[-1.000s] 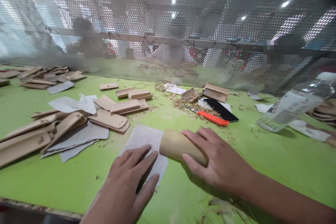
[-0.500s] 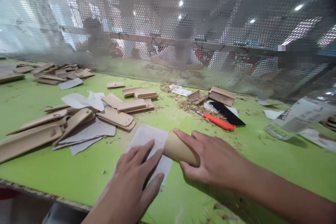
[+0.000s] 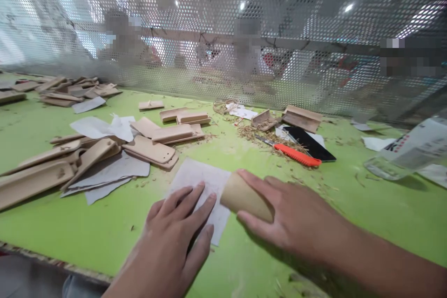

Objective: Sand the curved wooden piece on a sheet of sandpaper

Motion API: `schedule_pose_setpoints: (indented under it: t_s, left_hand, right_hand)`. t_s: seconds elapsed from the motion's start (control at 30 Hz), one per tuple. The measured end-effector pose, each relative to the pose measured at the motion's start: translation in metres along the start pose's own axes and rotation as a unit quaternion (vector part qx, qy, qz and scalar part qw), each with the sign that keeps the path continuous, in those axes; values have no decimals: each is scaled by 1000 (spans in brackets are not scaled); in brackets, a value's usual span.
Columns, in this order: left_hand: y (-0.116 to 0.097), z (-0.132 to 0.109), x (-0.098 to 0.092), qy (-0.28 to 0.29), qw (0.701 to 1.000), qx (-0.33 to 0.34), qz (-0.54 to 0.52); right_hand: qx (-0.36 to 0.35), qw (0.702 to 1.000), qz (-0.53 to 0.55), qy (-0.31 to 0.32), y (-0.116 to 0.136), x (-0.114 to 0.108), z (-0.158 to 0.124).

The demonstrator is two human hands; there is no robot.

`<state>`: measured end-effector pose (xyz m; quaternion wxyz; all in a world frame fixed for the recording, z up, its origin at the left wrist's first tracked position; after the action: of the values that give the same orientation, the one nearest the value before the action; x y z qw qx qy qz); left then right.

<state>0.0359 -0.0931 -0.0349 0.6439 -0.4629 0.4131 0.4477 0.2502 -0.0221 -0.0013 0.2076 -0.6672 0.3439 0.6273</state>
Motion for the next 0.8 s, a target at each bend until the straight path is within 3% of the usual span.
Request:
schedule_pose_setpoints:
  t_s: [0.17, 0.27, 0.4, 0.47, 0.8]
  left_hand:
    - [0, -1, 1, 1, 1000, 6, 10]
    - [0, 0, 2, 3, 1000, 2, 14]
    - [0, 1, 3, -1, 1000, 1, 13]
    - [-1, 1, 3, -6, 1000, 1, 14]
    - [-2, 1, 3, 5, 1000, -7, 21]
  right_hand:
    - [-39, 999, 25, 10, -1, 1, 0]
    - [-12, 1000, -3, -17, -6, 1, -1]
    - [-58, 998, 1, -28, -5, 3, -2]
    - [-40, 998, -15, -39, -5, 3, -3]
    - [-50, 999, -3, 11, -5, 3, -3]
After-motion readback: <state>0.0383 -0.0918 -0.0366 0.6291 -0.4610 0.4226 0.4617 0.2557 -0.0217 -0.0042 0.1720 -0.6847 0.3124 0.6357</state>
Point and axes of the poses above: each hand's wrist, its own z-axis towards the middle knuckle, its own x-axis out of the palm, y = z × x, the point moved 3 cm from there along z, towards the middle knuckle, and after that the axes turned 13 degrees about -x, right-handed, at the moved point
